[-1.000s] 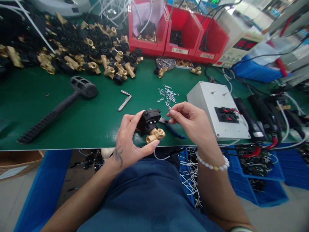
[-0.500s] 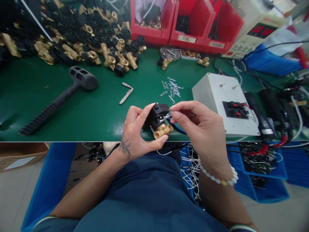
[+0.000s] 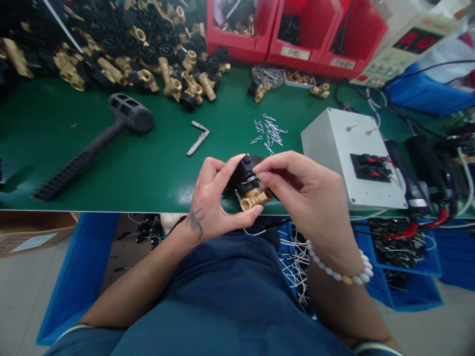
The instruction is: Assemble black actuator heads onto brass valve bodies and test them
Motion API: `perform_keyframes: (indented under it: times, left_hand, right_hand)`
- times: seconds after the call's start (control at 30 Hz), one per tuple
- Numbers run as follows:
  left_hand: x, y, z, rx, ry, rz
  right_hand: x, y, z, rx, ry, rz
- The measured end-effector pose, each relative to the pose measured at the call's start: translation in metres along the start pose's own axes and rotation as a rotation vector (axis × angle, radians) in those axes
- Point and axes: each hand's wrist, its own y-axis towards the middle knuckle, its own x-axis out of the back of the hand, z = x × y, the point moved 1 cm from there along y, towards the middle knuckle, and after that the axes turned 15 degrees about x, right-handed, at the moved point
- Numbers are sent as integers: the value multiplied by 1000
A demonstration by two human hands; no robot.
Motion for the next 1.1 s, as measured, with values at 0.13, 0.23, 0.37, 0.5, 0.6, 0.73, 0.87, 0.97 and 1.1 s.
perform_keyframes:
  times: [0.13,0.23,0.37,0.5,0.6,0.73,0.87,0.97,1.1]
  left_hand:
    - [0,0,1,2,8,8]
    - [0,0,2,-9,0,8]
    - [1,-1,2,16,19,8]
    - [1,0,2,40,16,13]
    - [1,0,2,36,-2,13]
    - [0,0,2,35,-6,14]
    - [1,-1,2,50,0,22]
    - [2,0,2,43,-17,32]
    - [2,0,2,27,-65,43]
  right_hand:
    - [-4,1,-1,19,3,-21]
    - [-6,3,-2,68,44,2]
    - [1,-3,-17,35,0,-22]
    - [6,-29,-49,27,-397,105]
    - [1,-53,-64,59,-603,308]
    - [-2,-64,-65,59,-676,316]
    - [14,-47,-60,-193,-215,149]
    - [40,-25,-43,-375,351,49]
    - [67,-5,-8,-153,310,-319]
